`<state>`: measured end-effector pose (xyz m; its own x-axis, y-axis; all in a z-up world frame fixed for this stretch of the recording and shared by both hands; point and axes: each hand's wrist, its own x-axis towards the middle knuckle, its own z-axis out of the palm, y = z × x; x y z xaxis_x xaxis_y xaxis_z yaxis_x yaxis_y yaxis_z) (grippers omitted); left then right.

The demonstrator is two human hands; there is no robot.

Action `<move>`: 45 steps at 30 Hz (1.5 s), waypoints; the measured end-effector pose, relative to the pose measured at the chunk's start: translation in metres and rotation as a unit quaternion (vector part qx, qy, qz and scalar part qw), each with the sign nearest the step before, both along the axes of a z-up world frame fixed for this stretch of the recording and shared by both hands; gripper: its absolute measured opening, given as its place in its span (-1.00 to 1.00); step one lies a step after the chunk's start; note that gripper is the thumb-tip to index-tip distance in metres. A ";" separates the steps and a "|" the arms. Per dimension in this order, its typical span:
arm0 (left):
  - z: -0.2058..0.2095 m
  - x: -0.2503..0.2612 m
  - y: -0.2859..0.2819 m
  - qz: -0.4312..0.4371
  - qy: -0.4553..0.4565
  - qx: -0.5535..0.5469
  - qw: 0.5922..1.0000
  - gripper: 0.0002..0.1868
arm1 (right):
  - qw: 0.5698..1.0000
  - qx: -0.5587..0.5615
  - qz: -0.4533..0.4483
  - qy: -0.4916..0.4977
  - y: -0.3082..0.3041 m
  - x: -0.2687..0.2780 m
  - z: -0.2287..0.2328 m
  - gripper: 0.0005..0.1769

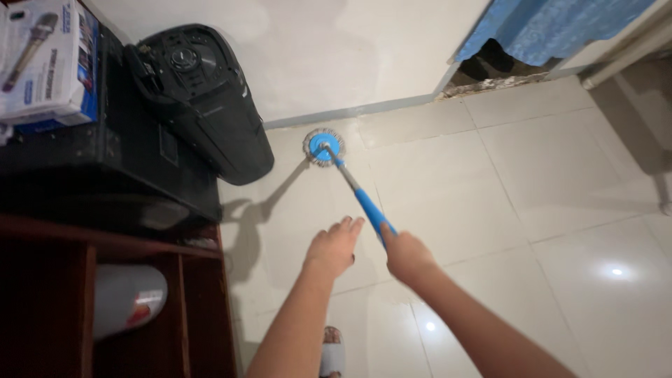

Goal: The person mops the tiled floor using a blue spin mop, moving around a wooden bench, a white table, and a portable air cooler. They dip the mop into a blue bucket to wring it out and continue mopping different sections of the room.

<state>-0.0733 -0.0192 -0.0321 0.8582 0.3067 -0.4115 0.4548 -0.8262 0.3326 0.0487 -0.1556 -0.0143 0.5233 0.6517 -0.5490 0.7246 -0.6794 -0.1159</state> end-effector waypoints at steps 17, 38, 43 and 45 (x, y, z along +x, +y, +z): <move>0.081 -0.101 -0.349 -0.372 0.031 -0.062 0.926 -0.63 | 0.967 -0.235 0.055 0.083 -0.363 -0.207 0.176 -0.04; 0.035 -0.081 -0.111 -0.170 -0.062 -0.082 0.980 -0.68 | 0.997 -0.045 0.030 0.050 -0.116 -0.174 0.140 -0.46; 0.021 -0.046 -0.010 -0.024 -0.105 -0.004 0.994 -0.57 | 0.996 0.044 0.075 0.030 0.002 -0.111 0.109 -0.71; 0.019 -0.031 0.034 -0.037 -0.033 0.031 0.998 -0.24 | 0.995 0.022 0.094 0.035 0.051 -0.076 0.098 -0.71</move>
